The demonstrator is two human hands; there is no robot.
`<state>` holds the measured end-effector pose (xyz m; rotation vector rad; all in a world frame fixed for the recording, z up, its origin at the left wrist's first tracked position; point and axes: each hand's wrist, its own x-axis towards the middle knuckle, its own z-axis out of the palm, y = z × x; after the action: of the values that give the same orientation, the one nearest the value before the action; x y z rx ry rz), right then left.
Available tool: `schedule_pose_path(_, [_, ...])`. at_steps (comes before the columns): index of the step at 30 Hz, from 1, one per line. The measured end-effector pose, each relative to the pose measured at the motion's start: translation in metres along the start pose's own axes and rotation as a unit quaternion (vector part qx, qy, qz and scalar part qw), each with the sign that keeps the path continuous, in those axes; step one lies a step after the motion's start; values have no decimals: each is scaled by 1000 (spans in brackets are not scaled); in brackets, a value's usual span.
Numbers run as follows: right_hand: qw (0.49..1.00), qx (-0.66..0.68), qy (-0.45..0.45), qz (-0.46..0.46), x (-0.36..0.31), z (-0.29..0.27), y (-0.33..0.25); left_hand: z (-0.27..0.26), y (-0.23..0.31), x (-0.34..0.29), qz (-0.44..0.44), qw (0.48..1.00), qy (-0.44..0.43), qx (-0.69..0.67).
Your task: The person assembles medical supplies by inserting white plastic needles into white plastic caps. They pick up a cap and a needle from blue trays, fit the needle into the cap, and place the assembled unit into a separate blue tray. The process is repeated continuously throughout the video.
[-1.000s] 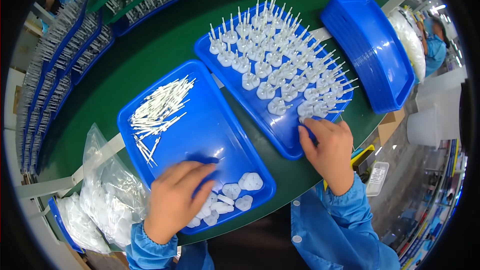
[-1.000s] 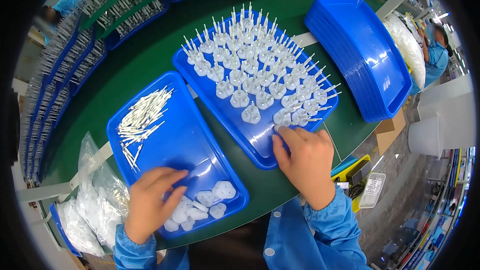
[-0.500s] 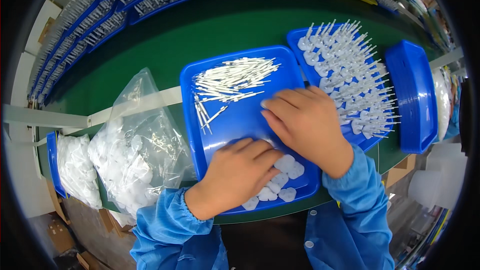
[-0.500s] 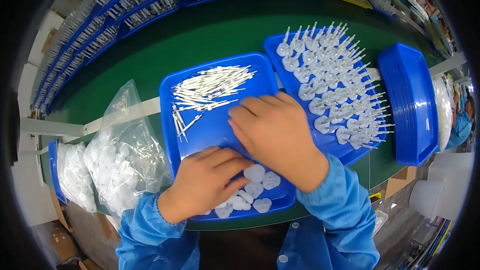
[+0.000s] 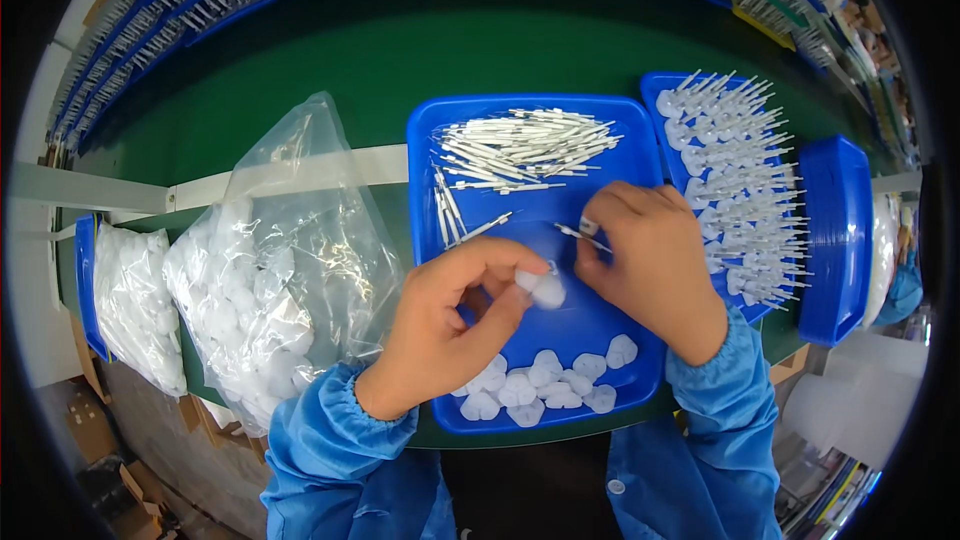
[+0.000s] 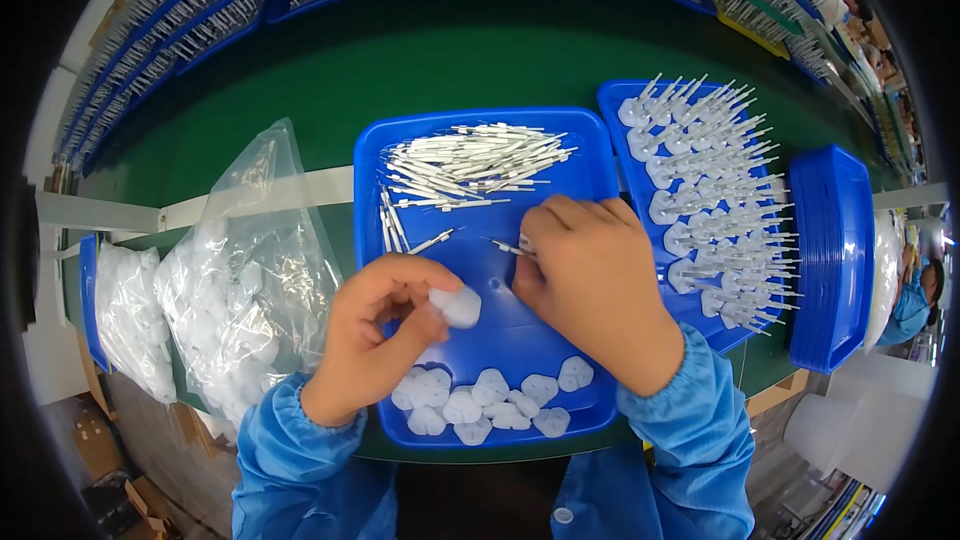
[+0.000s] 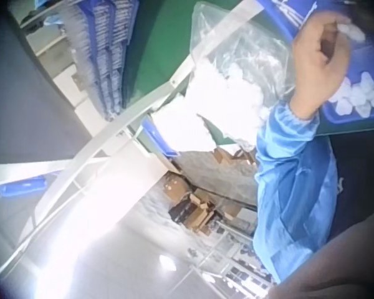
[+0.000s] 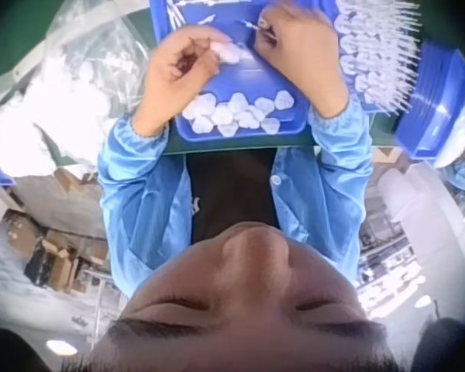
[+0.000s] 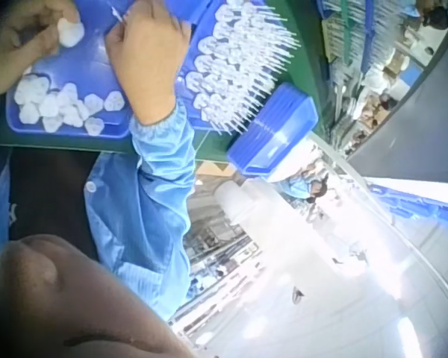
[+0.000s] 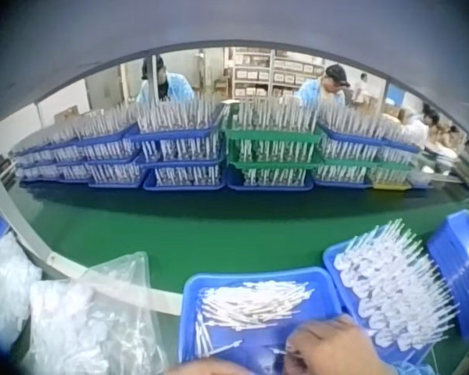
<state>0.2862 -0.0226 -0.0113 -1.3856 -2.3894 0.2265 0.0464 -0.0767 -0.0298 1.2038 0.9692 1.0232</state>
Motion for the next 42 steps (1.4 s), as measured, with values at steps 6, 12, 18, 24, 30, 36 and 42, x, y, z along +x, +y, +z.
schedule_pose_path(6, [964, 257, 36, -54, -15, -11, -15, -1, -9, 2, 63, 998, 18, 19])
schedule_pose_path(12, [957, 280, 74, -8, -20, 10, -21, 1, -11, 6, 78, 996, 39, 30])
schedule_pose_path(18, [969, 230, 93, -16, -24, 9, -21, 2, -8, 7, 97, 990, 68, 75])
schedule_pose_path(24, [961, 258, 96, -5, -25, 10, -21, 5, -8, 8, 89, 988, 109, 68])
schedule_pose_path(30, [964, 243, 97, 51, -30, 10, -25, 2, -8, 7, 139, 974, 100, 146])
schedule_pose_path(36, [960, 266, 49, 75, -25, 6, -32, 6, -12, 10, 161, 970, 114, 140])
schedule_pose_path(42, [903, 399, -11, 159, -26, 11, -29, 4, -8, 8, 162, 951, 71, 255])
